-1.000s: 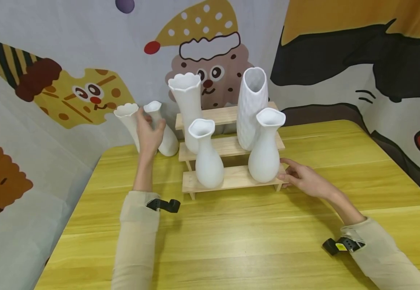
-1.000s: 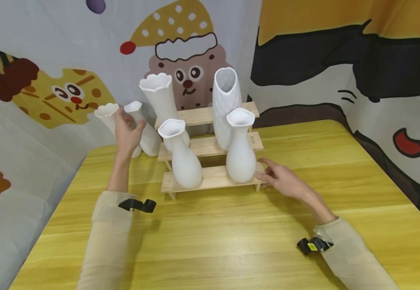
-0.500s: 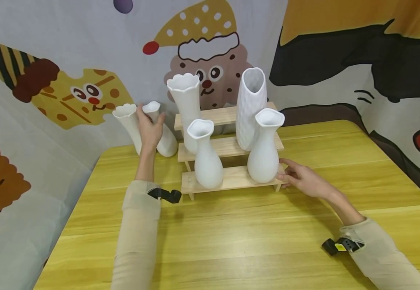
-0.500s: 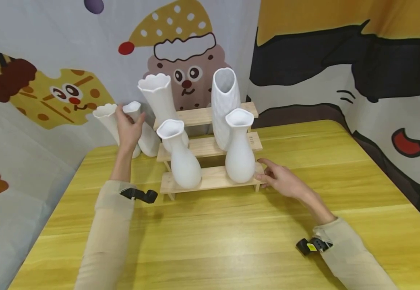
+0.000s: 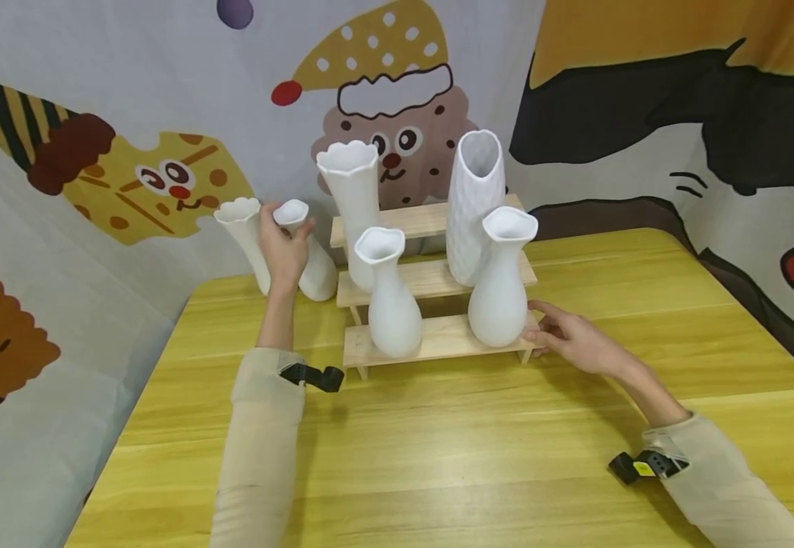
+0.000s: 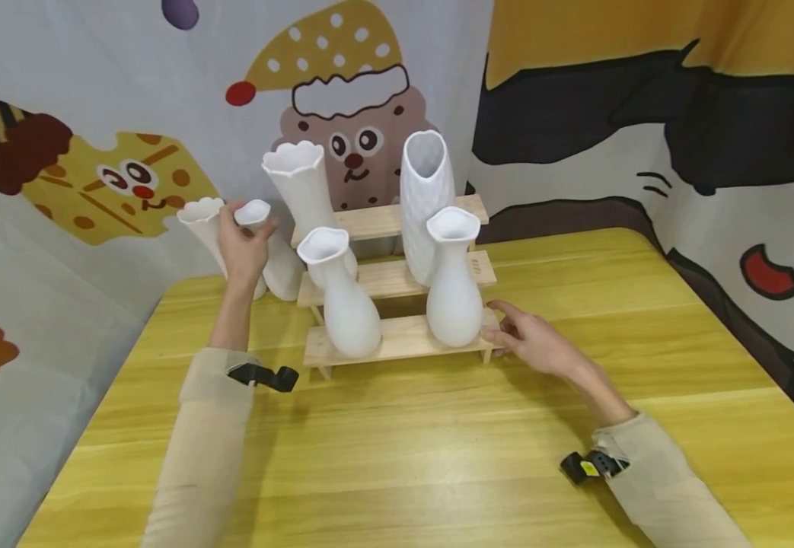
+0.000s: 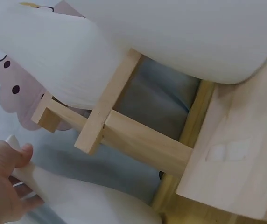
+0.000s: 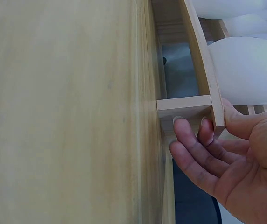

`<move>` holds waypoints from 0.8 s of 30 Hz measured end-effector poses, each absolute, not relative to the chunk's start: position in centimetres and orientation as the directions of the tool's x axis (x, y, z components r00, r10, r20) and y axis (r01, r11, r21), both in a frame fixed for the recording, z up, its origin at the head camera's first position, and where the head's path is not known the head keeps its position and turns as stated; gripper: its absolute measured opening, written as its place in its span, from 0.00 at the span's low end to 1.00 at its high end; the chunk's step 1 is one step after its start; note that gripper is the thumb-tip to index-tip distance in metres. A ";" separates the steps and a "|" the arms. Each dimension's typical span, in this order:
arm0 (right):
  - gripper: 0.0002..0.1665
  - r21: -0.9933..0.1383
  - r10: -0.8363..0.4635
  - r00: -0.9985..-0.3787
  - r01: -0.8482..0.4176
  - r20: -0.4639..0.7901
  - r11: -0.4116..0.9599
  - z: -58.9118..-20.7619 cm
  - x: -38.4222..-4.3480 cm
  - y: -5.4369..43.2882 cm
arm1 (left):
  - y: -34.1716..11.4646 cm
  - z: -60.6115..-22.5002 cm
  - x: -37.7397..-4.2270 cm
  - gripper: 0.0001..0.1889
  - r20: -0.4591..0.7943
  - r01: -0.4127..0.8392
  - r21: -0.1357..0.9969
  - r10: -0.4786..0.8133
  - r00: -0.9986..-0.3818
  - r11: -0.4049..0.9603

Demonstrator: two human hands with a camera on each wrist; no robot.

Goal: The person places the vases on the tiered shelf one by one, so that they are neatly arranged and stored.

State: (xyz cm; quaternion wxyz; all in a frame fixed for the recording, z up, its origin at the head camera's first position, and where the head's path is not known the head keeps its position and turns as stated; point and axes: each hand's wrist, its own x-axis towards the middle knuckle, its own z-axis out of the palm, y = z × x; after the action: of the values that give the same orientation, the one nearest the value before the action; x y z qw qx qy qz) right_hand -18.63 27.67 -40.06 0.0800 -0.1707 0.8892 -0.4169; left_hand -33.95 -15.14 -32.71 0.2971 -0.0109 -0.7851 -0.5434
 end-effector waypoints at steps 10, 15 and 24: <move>0.36 -0.769 -0.371 -0.929 -0.241 0.006 0.592 -40.0 -18.6 27.6 | -14.5 -30.5 -32.3 0.27 0.536 0.403 0.829 -0.348 -0.769 0.388; 0.36 -0.766 -0.375 -0.927 -0.248 0.011 0.593 -40.0 -18.6 27.6 | -14.2 -28.4 -31.4 0.26 0.563 0.430 0.815 -0.356 -0.746 0.390; 0.37 -0.772 -0.378 -0.926 -0.242 0.003 0.587 -40.1 -18.6 27.7 | -14.1 -25.1 -30.3 0.24 0.580 0.443 0.801 -0.344 -0.738 0.402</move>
State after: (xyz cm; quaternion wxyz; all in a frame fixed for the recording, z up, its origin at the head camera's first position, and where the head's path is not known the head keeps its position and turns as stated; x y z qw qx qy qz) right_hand -18.58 27.66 -40.11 0.0809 -0.1747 0.8872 -0.4194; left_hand -30.33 -14.06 -25.09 0.3603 -0.0326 -0.7558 -0.5458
